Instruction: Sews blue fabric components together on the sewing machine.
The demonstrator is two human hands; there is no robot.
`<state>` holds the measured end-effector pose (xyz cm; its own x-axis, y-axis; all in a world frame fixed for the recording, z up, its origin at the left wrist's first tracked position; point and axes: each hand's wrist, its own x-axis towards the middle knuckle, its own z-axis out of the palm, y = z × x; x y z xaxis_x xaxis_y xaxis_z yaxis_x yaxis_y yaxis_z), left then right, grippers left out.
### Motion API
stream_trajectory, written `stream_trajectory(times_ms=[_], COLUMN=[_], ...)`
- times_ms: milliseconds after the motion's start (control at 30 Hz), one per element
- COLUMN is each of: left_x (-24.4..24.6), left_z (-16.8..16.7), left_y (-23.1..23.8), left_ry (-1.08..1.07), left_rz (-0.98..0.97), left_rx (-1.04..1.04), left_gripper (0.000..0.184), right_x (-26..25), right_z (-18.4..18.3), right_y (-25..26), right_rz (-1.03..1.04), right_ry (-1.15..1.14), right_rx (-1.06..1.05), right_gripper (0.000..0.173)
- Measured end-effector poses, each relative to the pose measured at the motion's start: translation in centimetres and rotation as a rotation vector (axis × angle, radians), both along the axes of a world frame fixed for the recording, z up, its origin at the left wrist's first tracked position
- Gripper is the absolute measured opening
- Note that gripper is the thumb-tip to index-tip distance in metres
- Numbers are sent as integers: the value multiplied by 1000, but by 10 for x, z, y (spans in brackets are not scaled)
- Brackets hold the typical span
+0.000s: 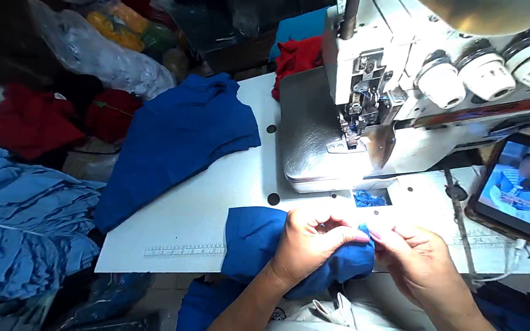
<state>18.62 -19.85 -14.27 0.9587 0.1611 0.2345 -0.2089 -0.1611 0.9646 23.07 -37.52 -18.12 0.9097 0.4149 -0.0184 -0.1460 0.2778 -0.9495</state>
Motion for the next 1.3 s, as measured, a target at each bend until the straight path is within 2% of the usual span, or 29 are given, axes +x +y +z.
stream_trajectory(times_ms=[167,433,667,800,1000,1100,1300], left_x=[0,1,-2,-3,-6,-7,-1], left_z=[3,1,-3,-6,-7,2,7], left_y=[3,7,1,0,3,4,5], left_ry=[23,58,-63,-150,-132,-119,-55], left_rz=[-27,-50,6,41,40,-29,-23], left_rx=[4,16,125,173,151,79,163], left_gripper=[9,12,10,10,7,8,9], right_x=[-2,-2,-6,-6,-8,-7,-2], right_z=[-2,-3,3,6,3,2,10], right_y=[0,-5,0,-2,1,-1,-7], right_rz=[-12,50,5,50,21,1,15], right_ry=[-33,-265,-80,78,118,20,-366], right_rx=[-32,-55,-74,83,65,-58,-339], right_gripper=[10,11,10,15,12,9,10])
